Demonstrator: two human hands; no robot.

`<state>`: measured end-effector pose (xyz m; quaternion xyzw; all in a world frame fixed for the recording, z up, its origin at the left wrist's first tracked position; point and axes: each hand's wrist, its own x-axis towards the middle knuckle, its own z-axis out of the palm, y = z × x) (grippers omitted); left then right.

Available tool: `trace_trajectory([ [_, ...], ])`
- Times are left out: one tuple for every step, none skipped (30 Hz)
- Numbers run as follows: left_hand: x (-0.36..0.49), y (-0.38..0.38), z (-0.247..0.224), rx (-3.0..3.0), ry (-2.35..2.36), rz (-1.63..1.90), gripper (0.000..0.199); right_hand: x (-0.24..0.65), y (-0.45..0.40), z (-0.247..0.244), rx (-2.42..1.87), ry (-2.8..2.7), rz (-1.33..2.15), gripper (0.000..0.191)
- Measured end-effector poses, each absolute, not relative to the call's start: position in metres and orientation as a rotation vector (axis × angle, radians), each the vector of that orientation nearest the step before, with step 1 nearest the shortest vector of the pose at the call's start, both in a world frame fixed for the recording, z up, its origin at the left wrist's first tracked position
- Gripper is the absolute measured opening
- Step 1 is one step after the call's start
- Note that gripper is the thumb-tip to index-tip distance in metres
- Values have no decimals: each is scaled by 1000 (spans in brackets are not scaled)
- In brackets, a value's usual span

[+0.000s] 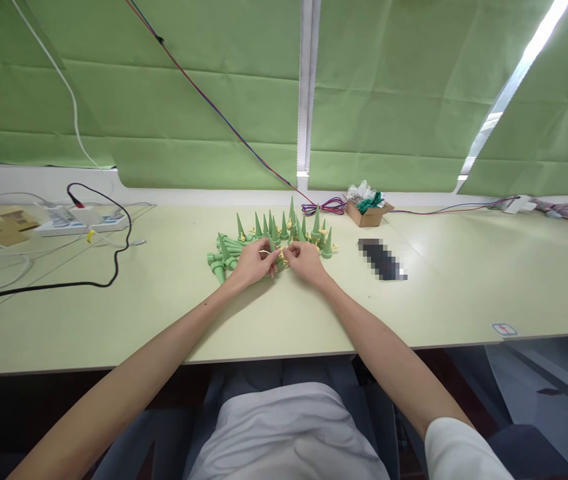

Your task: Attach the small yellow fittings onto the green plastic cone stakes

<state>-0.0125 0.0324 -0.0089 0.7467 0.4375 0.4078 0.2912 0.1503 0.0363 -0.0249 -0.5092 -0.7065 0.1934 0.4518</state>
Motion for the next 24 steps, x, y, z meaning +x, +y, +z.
trace_trajectory([
  [-12, 32, -10, 1987, 1157, 1091, 22, 150, 36, -25, -1260, -1736, 492, 25],
  [-12, 33, -10, 1982, 1147, 1094, 21, 150, 36, -25, -1263, -1726, 510, 26],
  [-12, 33, -11, 1979, 1139, 1097, 21, 151, 35, -24, -1266, -1714, 533, 26],
  [-12, 33, -12, 1977, 1134, 1098, 21, 151, 35, -24, -1271, -1700, 564, 26],
  [-12, 33, -12, 1976, 1129, 1098, 20, 151, 34, -24, -1277, -1682, 605, 26],
  [-12, 32, -12, 1975, 1124, 1095, 20, 151, 33, -23, -1278, -1661, 656, 25],
  [-12, 32, -12, 1975, 1117, 1091, 21, 151, 33, -23, -1274, -1636, 714, 25],
  [-12, 31, -11, 1972, 1111, 1089, 21, 151, 32, -23, -1264, -1610, 773, 25],
  [-12, 31, -11, 1967, 1103, 1089, 22, 151, 32, -24, -1248, -1583, 829, 25],
  [-12, 30, -10, 1963, 1093, 1090, 22, 151, 33, -24, -1231, -1556, 878, 25],
  [-12, 29, -10, 1961, 1080, 1090, 22, 152, 34, -25, -1214, -1531, 921, 25],
  [-12, 28, -9, 1961, 1066, 1087, 22, 152, 36, -27, -1200, -1507, 957, 26],
  [-12, 28, -8, 1963, 1054, 1079, 21, 153, 37, -28, -1189, -1483, 991, 26],
  [-12, 27, -8, 1968, 1043, 1068, 20, 153, 39, -30, -1178, -1458, 1023, 25],
  [-12, 26, -8, 1974, 1033, 1052, 18, 154, 41, -31, -1171, -1428, 1051, 25],
  [-12, 26, -8, 1979, 1027, 1035, 17, 154, 42, -32, -1163, -1406, 1077, 25],
  [-12, 26, -8, 1982, 1022, 1021, 15, 155, 43, -32, -1159, -1384, 1094, 25],
  [-12, 25, -7, 1985, 1020, 1010, 14, 155, 43, -32, -1156, -1367, 1107, 26],
  [-12, 25, -8, 1988, 1018, 1004, 13, 155, 43, -32, -1154, -1353, 1114, 26],
  [-12, 26, -8, 1993, 1021, 1002, 12, 155, 42, -31, -1153, -1341, 1117, 27],
  [-12, 26, -8, 2000, 1025, 1004, 12, 154, 41, -30, -1149, -1331, 1116, 28],
  [-11, 26, -8, 2009, 1029, 1010, 13, 154, 40, -29, -1144, -1322, 1113, 29],
  [-11, 27, -7, 2022, 1030, 1017, 13, 154, 39, -28, -1139, -1314, 1106, 30],
  [-11, 27, -7, 2039, 1029, 1027, 14, 153, 39, -27, -1136, -1309, 1096, 30],
])
